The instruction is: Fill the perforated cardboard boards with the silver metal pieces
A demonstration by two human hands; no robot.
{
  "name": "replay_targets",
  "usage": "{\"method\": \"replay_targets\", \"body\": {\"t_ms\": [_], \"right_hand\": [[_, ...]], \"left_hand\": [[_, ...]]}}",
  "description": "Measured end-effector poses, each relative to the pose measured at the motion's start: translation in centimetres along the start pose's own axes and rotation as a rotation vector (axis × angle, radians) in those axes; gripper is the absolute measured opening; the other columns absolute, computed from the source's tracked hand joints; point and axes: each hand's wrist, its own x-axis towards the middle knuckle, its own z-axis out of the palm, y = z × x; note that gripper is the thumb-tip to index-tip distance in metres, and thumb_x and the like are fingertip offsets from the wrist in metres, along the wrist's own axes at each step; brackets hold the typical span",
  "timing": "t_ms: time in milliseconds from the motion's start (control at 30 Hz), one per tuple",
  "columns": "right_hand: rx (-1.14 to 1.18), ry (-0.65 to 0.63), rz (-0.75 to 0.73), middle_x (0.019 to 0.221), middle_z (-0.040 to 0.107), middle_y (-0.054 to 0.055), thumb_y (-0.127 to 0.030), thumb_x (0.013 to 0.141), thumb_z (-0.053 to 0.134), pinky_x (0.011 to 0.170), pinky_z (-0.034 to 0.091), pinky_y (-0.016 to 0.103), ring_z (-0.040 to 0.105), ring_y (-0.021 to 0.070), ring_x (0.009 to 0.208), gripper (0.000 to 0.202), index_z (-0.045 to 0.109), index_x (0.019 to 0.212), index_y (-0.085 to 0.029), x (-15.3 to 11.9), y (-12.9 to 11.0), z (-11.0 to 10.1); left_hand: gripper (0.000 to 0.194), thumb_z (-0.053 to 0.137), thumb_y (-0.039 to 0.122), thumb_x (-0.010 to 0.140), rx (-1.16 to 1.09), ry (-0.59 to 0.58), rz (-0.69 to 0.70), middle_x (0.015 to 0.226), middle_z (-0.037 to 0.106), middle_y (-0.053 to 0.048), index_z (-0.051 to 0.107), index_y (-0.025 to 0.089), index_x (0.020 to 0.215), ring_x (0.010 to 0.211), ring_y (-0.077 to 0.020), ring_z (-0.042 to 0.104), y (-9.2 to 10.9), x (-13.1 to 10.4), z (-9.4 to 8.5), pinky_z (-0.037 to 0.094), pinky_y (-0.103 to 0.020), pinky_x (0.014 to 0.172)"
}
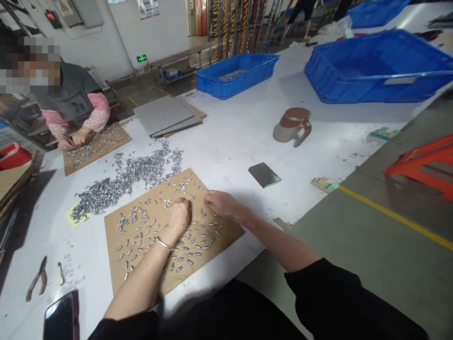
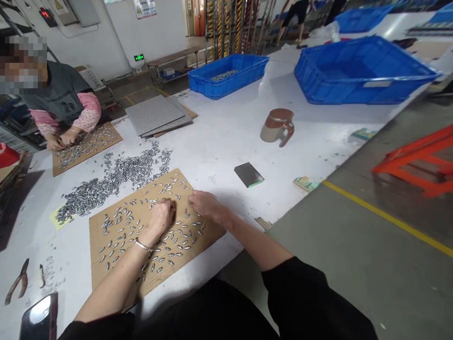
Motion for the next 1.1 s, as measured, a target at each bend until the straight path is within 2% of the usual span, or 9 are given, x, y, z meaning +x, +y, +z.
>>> {"method": "replay_targets", "body": {"t_ms": [133,267,433,633,733,867,967,1100], "right_hand": [[-0.012,-0.014,0.01,0.105,0.066,0.009,-0.015,0.1,0.049,0.077,0.037,0.027,0.059,0.0187,0.093,0.018,0.066,0.102,-0.015,0.0,0.0,0.2],[0.011,0.019,0.053,0.106,0.066,0.01,-0.014,0.101,0.047,0.079,0.038,0.027,0.059,0.0198,0.095,0.016,0.062,0.104,-0.015,-0.8,0.0,0.1],[0.087,0.117,0.12,0.102,0.066,0.007,-0.015,0.099,0.049,0.077,0.038,0.028,0.059,0.0194,0.093,0.013,0.061,0.101,-0.018,-3.6,0.3,0.3],[0.17,0.18,0.136,0.099,0.066,0.005,-0.015,0.098,0.053,0.076,0.039,0.026,0.061,0.0174,0.089,0.012,0.065,0.098,-0.018,-6.9,-0.6,1.4],[0.184,0.155,0.084,0.1,0.066,0.005,-0.015,0.097,0.056,0.078,0.04,0.026,0.061,0.0174,0.091,0.013,0.067,0.101,-0.019,-6.4,-1.7,1.9],[0.104,0.099,0.009,0.102,0.067,0.005,-0.017,0.098,0.056,0.076,0.038,0.026,0.06,0.0174,0.092,0.015,0.07,0.101,-0.019,-4.4,-2.7,2.5],[0.022,0.028,-0.03,0.097,0.067,0.006,-0.021,0.101,0.052,0.07,0.035,0.027,0.058,0.0172,0.087,0.022,0.072,0.092,-0.019,-3.4,-2.8,2.7],[0.016,-0.012,-0.037,0.096,0.067,0.005,-0.022,0.102,0.05,0.068,0.033,0.026,0.058,0.0156,0.082,0.028,0.073,0.086,-0.019,-3.5,-2.4,1.9]], "left_hand": [[0.026,0.043,0.007,0.096,0.043,-0.021,-0.002,0.092,0.067,-0.012,0.069,0.012,0.09,0.083,-0.02,0.063,0.2,-0.1,0.4,0.051,-0.032,0.078],[0.03,0.039,0.005,0.097,0.056,-0.02,0.018,0.098,0.067,-0.015,0.068,0.009,0.096,0.089,-0.0216,0.063,0.4,-0.3,0.3,0.051,-0.035,0.085],[0.029,0.041,0.013,0.1,-0.008,-0.047,0.047,0.099,0.069,-0.013,0.069,0.012,0.093,0.09,-0.02,0.065,0.7,-0.8,-0.5,0.051,-0.03,0.084],[0.024,0.049,0.009,0.089,-0.101,-0.151,0.053,0.087,0.073,-0.007,0.071,0.018,0.084,0.079,-0.0174,0.067,0.7,-0.4,-0.1,0.05,-0.026,0.073],[0.023,0.051,0.008,0.087,-0.12,-0.162,0.042,0.085,0.074,-0.006,0.071,0.019,0.082,0.08,-0.0183,0.067,0.8,0.1,0.1,0.049,-0.027,0.072],[0.024,0.051,0.006,0.086,-0.13,-0.143,0.053,0.089,0.074,-0.007,0.071,0.018,0.081,0.083,-0.0185,0.068,1.0,0.1,-0.2,0.049,-0.027,0.074],[0.024,0.051,0.006,0.087,-0.143,-0.123,0.08,0.089,0.073,-0.007,0.071,0.018,0.08,0.083,-0.0178,0.068,0.9,-0.2,-0.4,0.05,-0.027,0.078],[0.027,0.046,0.009,0.095,-0.167,-0.044,0.078,0.092,0.072,-0.009,0.07,0.016,0.084,0.084,-0.0189,0.067,0.3,-0.6,-0.4,0.051,-0.028,0.078]]}}
